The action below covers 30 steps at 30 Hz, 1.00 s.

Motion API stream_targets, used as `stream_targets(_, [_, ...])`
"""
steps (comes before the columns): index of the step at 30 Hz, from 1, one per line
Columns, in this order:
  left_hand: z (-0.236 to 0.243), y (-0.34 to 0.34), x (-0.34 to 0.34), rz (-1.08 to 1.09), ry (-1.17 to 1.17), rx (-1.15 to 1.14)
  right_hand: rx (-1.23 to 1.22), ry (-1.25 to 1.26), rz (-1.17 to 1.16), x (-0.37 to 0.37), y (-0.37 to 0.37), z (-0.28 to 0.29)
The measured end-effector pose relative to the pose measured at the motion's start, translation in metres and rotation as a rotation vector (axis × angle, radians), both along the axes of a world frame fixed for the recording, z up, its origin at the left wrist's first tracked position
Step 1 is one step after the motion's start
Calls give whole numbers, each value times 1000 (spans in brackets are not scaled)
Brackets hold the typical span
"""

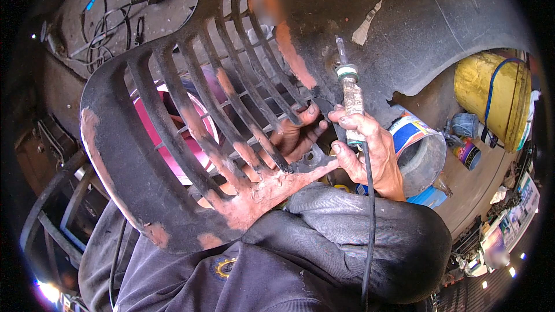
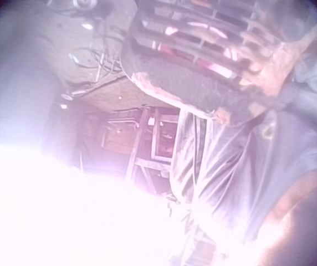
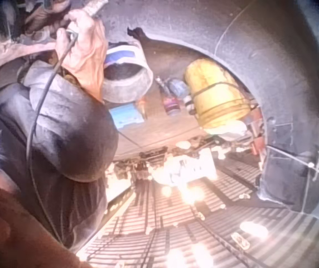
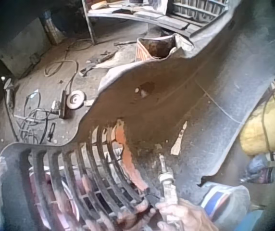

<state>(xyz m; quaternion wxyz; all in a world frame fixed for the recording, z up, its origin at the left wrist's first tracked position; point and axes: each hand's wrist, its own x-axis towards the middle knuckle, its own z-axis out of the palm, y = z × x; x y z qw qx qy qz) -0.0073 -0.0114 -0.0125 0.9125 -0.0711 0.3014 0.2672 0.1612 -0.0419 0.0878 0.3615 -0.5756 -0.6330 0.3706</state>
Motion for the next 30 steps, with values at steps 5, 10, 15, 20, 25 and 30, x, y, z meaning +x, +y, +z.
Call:
stream_targets(5, [-1, 1, 4, -52, -29, -19, -17, -30, 1, 1, 1, 8])
stream_targets(10, [2, 2, -2, -45, 38, 12, -20, -17, 26, -1, 3, 4])
stream_targets(15, [13, 6, 0, -22, 1, -145, -41, -43, 27, 0, 4, 6])
stream_targets(20, [6, 1, 0, -44, 25, -80, -50, -28, 26, 0, 4, 5])
stream_targets(25, [9, 7, -3, -76, -83, -160, -45, -22, 27, -1, 5, 4])
stream_targets(30, [1, 9, -8, -126, -176, -103, -21, -39, 55, 1, 6, 3])
